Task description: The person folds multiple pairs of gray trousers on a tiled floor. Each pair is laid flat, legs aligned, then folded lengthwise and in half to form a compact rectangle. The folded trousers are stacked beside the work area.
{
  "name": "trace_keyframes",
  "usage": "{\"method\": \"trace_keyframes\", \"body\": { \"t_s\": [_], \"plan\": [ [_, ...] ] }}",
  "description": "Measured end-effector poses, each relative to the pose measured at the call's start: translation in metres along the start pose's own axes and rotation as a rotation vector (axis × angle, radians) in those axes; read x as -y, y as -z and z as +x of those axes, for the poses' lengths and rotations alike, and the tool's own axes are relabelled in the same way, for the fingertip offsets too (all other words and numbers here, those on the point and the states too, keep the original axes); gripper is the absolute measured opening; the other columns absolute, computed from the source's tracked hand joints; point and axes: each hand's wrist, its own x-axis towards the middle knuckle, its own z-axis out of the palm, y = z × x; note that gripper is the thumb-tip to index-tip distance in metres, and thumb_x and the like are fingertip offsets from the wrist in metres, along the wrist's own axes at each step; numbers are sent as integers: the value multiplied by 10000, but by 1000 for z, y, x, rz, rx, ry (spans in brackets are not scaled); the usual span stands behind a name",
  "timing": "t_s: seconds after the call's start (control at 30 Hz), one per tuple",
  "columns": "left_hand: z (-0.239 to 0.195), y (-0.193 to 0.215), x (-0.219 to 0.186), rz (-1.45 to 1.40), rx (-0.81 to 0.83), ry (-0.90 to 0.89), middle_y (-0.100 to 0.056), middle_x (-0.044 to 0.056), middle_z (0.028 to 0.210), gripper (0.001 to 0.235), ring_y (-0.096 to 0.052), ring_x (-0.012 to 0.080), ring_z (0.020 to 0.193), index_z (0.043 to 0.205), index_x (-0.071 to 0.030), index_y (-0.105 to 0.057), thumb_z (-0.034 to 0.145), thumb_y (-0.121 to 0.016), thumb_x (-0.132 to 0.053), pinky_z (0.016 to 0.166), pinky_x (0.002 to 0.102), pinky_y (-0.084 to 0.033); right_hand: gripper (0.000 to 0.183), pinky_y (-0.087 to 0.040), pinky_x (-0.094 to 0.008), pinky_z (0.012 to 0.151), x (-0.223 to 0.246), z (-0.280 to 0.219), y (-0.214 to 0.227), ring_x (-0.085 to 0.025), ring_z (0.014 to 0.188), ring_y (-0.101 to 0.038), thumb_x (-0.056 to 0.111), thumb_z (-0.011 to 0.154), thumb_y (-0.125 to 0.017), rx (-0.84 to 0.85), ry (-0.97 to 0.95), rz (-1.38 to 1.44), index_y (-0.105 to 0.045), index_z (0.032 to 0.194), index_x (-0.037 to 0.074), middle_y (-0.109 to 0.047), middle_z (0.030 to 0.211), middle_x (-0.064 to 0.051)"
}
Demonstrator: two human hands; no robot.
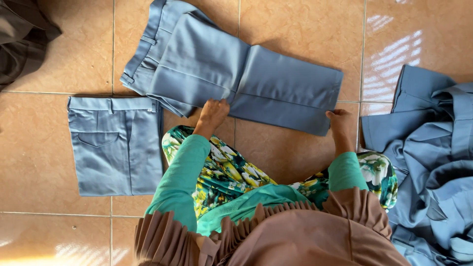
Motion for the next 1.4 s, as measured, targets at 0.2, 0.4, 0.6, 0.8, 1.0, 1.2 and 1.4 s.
{"method": "trace_keyframes", "body": {
  "t_s": [0.2,0.4,0.6,0.8,1.0,1.2,1.4],
  "plan": [
    [24,39,-1,-230,293,161,-637,52,660,260,-728,283,657,737,-177,-697,829,-703,-420,643,422,-567,406,-542,-448,705,-40,38,-27,-362,874,-713,253,892,-742,-90,25,-44,-718,1200,-10,-722,941,-210],
    [93,45,-3,-638,158,455,-685,35,1148,295,-743,330,968,1269,-357,-620,976,-581,-363,796,493,-627,641,-522,-552,872,-7,16,-37,-460,1080,-666,377,800,-861,-124,54,-70,-671,1234,-54,-703,1089,-256],
    [117,66,-17,-521,207,540,-521,47,1304,435,-661,318,1086,1412,-265,-529,986,-603,-322,839,506,-627,654,-497,-560,915,55,-41,15,-446,1137,-642,437,742,-871,-5,-101,112,-703,1199,0,-709,1116,-219],
    [119,52,-12,-337,217,702,-487,54,1312,521,-672,323,992,1422,-233,-535,934,-683,-341,782,490,-609,648,-507,-602,815,-91,51,-6,-406,1032,-671,418,722,-982,-170,-111,78,-676,1210,121,-695,1054,-152],
    [176,19,-89,-79,-541,446,-610,121,1137,500,-630,234,826,1412,-188,-446,946,-629,-202,760,385,-503,628,-347,-669,1015,30,14,-24,-501,1335,-442,122,914,-805,-453,489,-264,-546,1481,49,-517,1447,-282],
    [193,24,-113,-390,-297,76,-444,57,1579,561,-401,279,1482,1523,-302,-464,1035,-433,-577,1224,488,-333,531,-177,-665,1173,71,45,-114,-367,1542,-208,469,1108,-470,-271,664,-406,-451,1585,235,-299,1679,-93],
    [185,2,50,52,-281,217,-392,135,1599,656,-341,374,1481,1580,-289,-404,1003,-604,-530,1162,576,-342,598,-23,-737,1131,14,60,-48,-384,1544,-166,545,1138,-304,-382,420,-504,-394,1631,219,-303,1681,-152]
  ]
}}
